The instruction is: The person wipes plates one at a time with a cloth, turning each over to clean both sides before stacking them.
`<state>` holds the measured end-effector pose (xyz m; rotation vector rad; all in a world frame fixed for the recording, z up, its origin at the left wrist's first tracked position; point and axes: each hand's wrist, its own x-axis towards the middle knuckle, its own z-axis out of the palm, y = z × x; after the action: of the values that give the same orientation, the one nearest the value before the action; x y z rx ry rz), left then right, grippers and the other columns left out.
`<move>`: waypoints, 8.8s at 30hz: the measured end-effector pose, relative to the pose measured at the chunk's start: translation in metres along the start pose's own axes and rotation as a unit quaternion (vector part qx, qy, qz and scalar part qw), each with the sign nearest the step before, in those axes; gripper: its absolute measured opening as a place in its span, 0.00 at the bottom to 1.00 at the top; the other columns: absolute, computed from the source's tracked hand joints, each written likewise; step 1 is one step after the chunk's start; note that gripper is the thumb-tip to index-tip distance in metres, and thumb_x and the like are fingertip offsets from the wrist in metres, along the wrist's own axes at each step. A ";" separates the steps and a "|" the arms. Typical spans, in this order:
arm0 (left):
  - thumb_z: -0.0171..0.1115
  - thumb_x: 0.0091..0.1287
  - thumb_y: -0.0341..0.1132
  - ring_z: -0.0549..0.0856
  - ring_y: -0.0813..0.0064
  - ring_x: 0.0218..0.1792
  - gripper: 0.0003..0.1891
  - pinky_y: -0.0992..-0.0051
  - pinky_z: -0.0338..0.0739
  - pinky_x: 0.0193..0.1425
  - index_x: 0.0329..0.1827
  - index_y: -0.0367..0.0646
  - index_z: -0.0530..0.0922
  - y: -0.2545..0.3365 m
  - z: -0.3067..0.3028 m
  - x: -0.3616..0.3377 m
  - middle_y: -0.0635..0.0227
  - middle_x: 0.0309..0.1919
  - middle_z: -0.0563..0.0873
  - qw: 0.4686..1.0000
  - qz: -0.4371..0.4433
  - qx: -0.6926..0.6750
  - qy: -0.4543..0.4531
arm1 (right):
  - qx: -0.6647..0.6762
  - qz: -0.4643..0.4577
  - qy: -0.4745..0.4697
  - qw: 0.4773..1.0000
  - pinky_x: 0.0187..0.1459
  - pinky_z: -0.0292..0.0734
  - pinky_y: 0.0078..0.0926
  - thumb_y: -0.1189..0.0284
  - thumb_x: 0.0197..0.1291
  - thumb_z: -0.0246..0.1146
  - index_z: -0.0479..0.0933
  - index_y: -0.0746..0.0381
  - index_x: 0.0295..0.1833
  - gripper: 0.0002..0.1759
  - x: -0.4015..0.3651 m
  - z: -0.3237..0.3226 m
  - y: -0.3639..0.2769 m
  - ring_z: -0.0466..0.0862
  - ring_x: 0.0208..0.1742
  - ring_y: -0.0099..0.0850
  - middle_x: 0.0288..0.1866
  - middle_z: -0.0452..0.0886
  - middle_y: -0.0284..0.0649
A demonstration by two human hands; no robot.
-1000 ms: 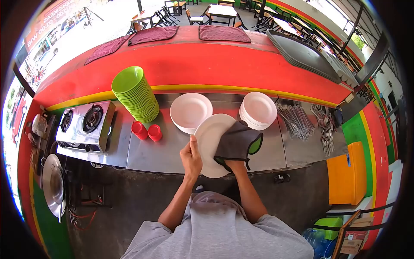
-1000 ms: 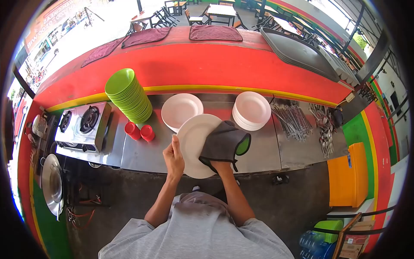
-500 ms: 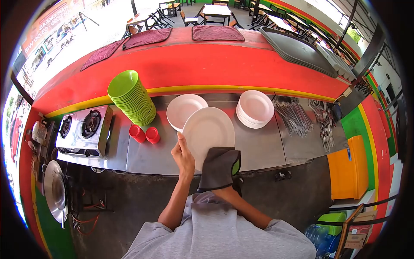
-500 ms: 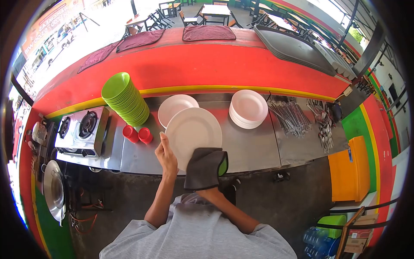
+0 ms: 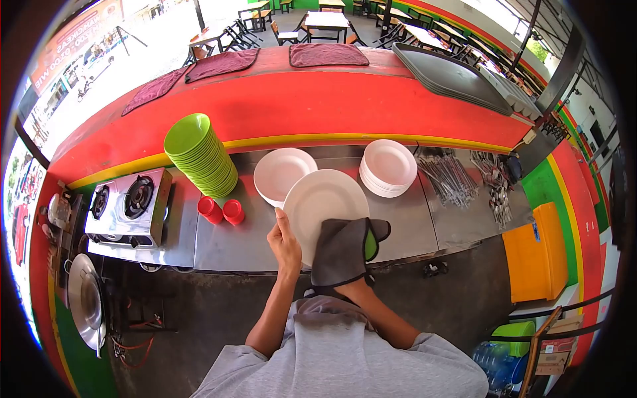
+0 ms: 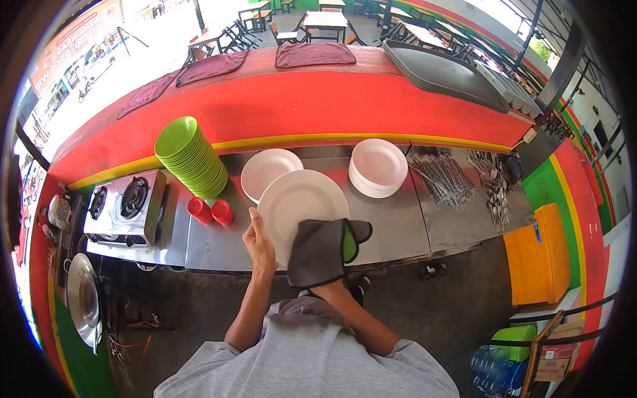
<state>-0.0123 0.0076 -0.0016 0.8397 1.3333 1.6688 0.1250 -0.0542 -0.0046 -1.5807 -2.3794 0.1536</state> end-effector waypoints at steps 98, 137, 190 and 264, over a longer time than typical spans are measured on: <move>0.58 0.79 0.49 0.69 0.83 0.26 0.24 0.71 0.70 0.29 0.44 0.32 0.85 0.058 -0.024 0.034 0.73 0.18 0.74 0.895 0.042 0.250 -0.368 | 0.141 0.010 0.163 0.976 0.75 0.62 0.45 0.61 0.58 0.73 0.72 0.62 0.70 0.35 0.030 0.016 0.120 0.72 0.71 0.49 0.68 0.76 0.51; 0.49 0.81 0.47 0.86 0.69 0.51 0.26 0.70 0.82 0.56 0.66 0.31 0.74 0.015 -0.054 0.047 0.57 0.55 0.85 0.967 -0.159 -0.143 -0.142 | 0.789 -0.003 0.412 0.456 0.75 0.62 0.35 0.62 0.76 0.52 0.59 0.61 0.77 0.30 0.007 0.056 0.178 0.67 0.75 0.34 0.77 0.64 0.40; 0.46 0.83 0.50 0.63 0.86 0.26 0.27 0.75 0.59 0.28 0.48 0.31 0.81 0.015 -0.008 0.005 0.79 0.22 0.66 0.984 -0.010 0.129 -0.121 | 0.112 -0.016 0.056 0.992 0.73 0.63 0.55 0.63 0.65 0.60 0.73 0.69 0.66 0.28 0.037 0.069 0.047 0.71 0.69 0.61 0.68 0.72 0.63; 0.48 0.84 0.47 0.57 0.88 0.23 0.30 0.72 0.46 0.24 0.21 0.38 0.62 0.014 -0.006 -0.004 0.82 0.17 0.59 0.939 0.110 0.193 -0.262 | 0.221 0.084 0.387 0.891 0.57 0.68 0.48 0.69 0.71 0.55 0.76 0.71 0.55 0.17 0.013 0.016 0.049 0.76 0.51 0.55 0.50 0.79 0.56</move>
<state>-0.0184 -0.0003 0.0105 1.5888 1.2240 1.2185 0.1596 -0.0220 -0.0293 -1.2881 -1.4660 0.0705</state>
